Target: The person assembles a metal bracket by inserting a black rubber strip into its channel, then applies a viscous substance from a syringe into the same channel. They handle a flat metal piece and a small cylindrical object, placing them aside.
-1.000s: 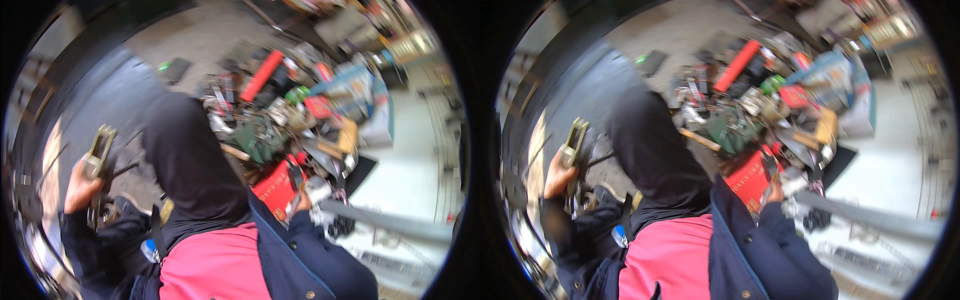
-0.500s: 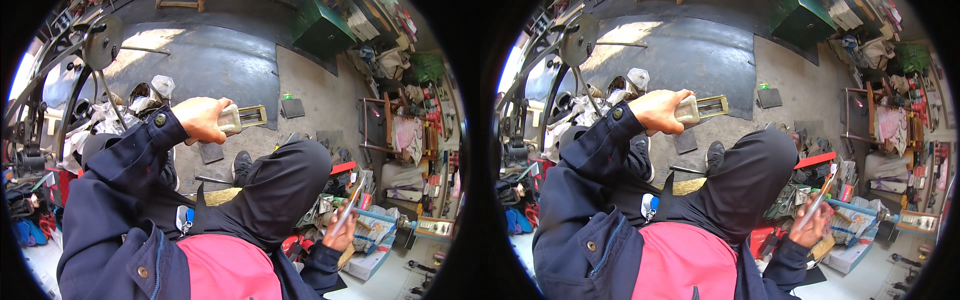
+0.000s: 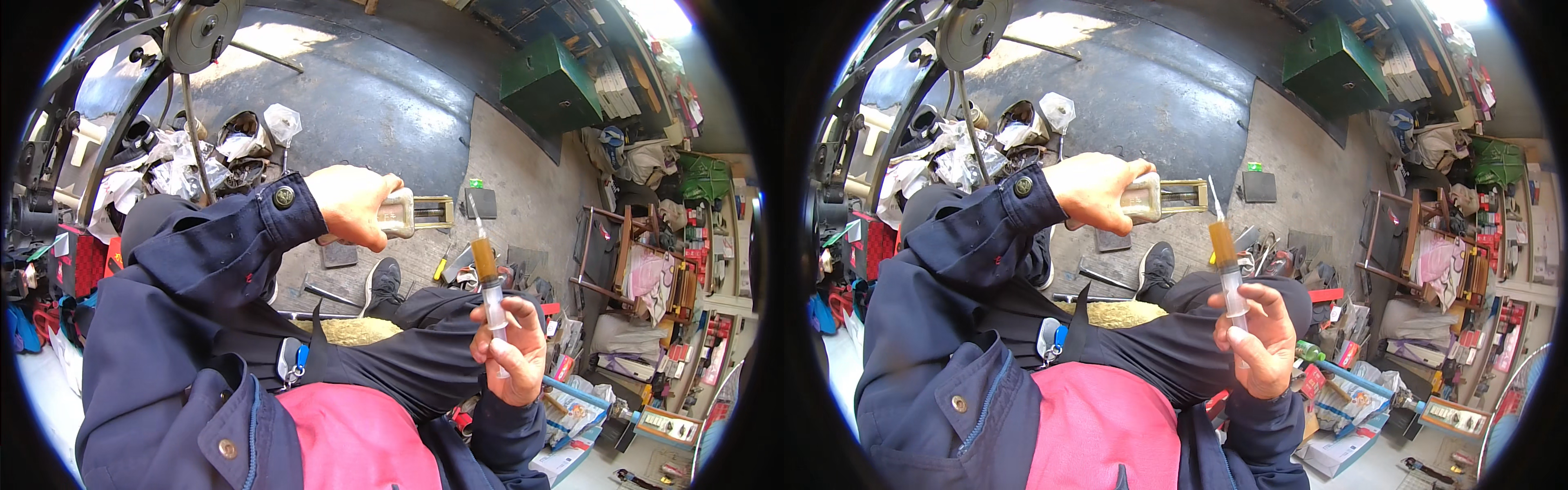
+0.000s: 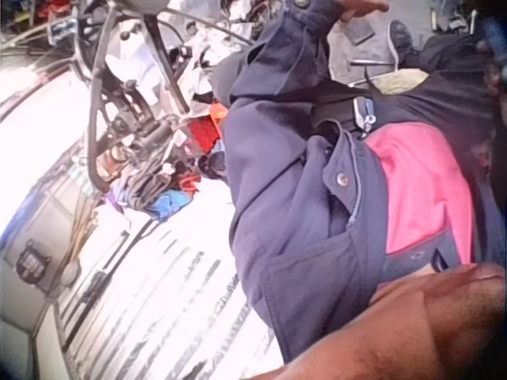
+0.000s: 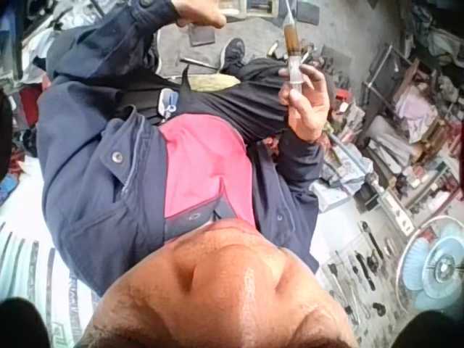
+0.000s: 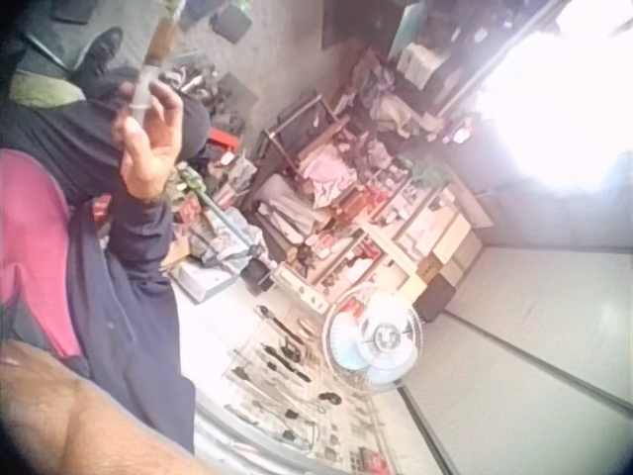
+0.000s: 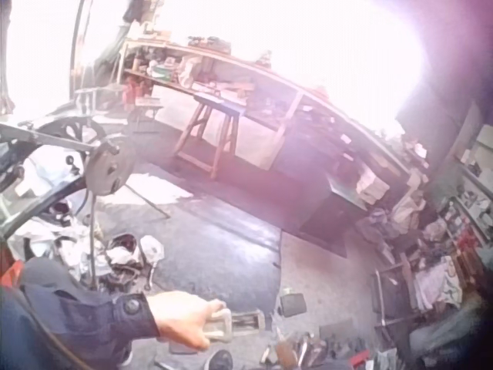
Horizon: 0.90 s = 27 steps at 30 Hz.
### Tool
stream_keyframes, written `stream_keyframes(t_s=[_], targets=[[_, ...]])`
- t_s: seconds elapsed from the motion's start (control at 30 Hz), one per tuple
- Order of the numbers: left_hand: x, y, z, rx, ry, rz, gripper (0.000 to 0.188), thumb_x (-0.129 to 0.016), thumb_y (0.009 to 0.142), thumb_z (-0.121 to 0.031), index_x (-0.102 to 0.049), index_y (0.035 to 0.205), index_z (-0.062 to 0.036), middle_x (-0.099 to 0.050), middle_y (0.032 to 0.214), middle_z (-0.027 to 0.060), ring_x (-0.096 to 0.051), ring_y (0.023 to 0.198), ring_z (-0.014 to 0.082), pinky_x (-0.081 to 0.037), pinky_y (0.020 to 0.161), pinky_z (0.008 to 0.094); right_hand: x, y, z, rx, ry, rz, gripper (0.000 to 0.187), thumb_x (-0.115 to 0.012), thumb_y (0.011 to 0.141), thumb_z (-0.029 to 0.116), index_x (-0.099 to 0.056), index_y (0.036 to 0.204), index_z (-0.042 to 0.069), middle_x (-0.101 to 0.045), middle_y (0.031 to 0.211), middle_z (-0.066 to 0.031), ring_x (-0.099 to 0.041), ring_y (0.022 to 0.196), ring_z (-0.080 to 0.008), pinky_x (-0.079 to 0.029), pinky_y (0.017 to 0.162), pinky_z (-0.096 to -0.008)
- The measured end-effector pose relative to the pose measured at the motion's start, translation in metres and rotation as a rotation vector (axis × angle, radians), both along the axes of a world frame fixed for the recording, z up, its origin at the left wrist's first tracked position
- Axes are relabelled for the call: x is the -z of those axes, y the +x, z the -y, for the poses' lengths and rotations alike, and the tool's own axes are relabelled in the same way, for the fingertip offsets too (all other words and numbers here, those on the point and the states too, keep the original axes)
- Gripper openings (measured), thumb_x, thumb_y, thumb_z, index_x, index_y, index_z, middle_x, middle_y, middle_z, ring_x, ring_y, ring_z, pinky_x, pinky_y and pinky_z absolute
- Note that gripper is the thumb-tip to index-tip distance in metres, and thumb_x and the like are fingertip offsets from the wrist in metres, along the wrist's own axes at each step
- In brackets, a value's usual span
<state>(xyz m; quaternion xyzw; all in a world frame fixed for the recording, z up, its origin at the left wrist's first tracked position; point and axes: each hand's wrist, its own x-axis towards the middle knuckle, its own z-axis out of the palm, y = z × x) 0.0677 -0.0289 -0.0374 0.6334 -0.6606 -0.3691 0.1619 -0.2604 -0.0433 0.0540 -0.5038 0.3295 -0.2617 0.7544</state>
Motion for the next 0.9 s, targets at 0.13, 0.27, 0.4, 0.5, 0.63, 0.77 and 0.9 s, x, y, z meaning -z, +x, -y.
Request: stream_keyframes(t_s=[0.13, 0.27, 0.4, 0.5, 0.63, 0.77, 0.9], targets=[[-0.003, 0.001, 0.001, -0.006, 0.104, -0.020, 0.087, -0.073, 0.069, -0.029, -0.046, 0.145, 0.0038, -0.072, 0.090, 0.0289, -0.073, 0.077, 0.0401, -0.060, 0.076, 0.0455, -0.001, -0.013, 0.005, -0.099, 0.047, -0.092, 0.072, -0.076, 0.082, 0.010, -0.045, 0.146, 0.002, -0.059, 0.131, -0.0221, -0.060, 0.089, -0.0176, -0.050, 0.080, -0.0329], [-0.008, 0.001, 0.004, -0.008, 0.196, -0.039, 0.086, -0.073, 0.069, -0.029, -0.047, 0.144, 0.0035, -0.072, 0.091, 0.0287, -0.073, 0.079, 0.0409, -0.059, 0.076, 0.0460, -0.005, -0.015, 0.008, -0.203, -0.035, -0.127, 0.096, -0.090, 0.071, 0.022, -0.041, 0.151, 0.003, -0.055, 0.134, -0.0175, -0.057, 0.096, -0.0175, -0.047, 0.089, -0.0331], [-0.006, 0.000, 0.004, 0.009, 0.112, -0.022, 0.085, -0.073, 0.069, -0.029, -0.048, 0.143, 0.0032, -0.072, 0.090, 0.0279, -0.073, 0.077, 0.0404, -0.059, 0.074, 0.0458, -0.008, -0.009, 0.006, -0.170, -0.139, -0.356, 0.086, -0.085, 0.075, 0.033, -0.043, 0.143, 0.001, -0.059, 0.121, -0.0192, -0.059, 0.089, -0.0173, -0.047, 0.082, -0.0316], [-0.007, 0.000, 0.003, 0.002, 0.132, -0.037, 0.084, -0.073, 0.069, -0.029, -0.048, 0.143, 0.0033, -0.072, 0.090, 0.0281, -0.073, 0.077, 0.0406, -0.059, 0.074, 0.0460, -0.003, -0.004, 0.009, -0.119, -0.117, -0.231, 0.073, -0.075, 0.080, 0.032, -0.044, 0.138, 0.000, -0.060, 0.115, -0.0217, -0.058, 0.081, -0.0162, -0.047, 0.077, -0.0313], [-0.010, 0.001, 0.003, -0.003, 0.181, -0.056, 0.085, -0.074, 0.068, -0.028, -0.048, 0.142, 0.0037, -0.072, 0.089, 0.0280, -0.073, 0.077, 0.0407, -0.059, 0.074, 0.0462, 0.006, 0.001, 0.014, -0.081, -0.068, -0.110, 0.063, -0.065, 0.086, 0.027, -0.047, 0.138, -0.003, -0.063, 0.104, -0.0197, -0.053, 0.071, -0.0136, -0.046, 0.072, -0.0297], [-0.007, -0.001, 0.002, 0.016, 0.063, 0.003, 0.082, -0.075, 0.067, -0.028, -0.051, 0.139, 0.0036, -0.072, 0.086, 0.0276, -0.073, 0.076, 0.0401, -0.060, 0.073, 0.0463, 0.011, 0.003, 0.020, -0.072, -0.068, -0.139, 0.064, -0.058, 0.094, 0.035, -0.050, 0.142, -0.008, -0.061, 0.092, -0.0157, -0.049, 0.068, -0.0128, -0.043, 0.067, -0.0292], [-0.001, -0.001, 0.002, 0.017, 0.070, -0.005, 0.078, -0.076, 0.067, -0.028, -0.053, 0.134, 0.0033, -0.072, 0.085, 0.0277, -0.074, 0.077, 0.0405, -0.060, 0.073, 0.0468, 0.014, 0.004, 0.024, -0.043, -0.090, -0.157, 0.066, -0.055, 0.101, 0.049, -0.055, 0.134, -0.008, -0.060, 0.088, -0.0140, -0.046, 0.064, -0.0112, -0.041, 0.063, -0.0281]])
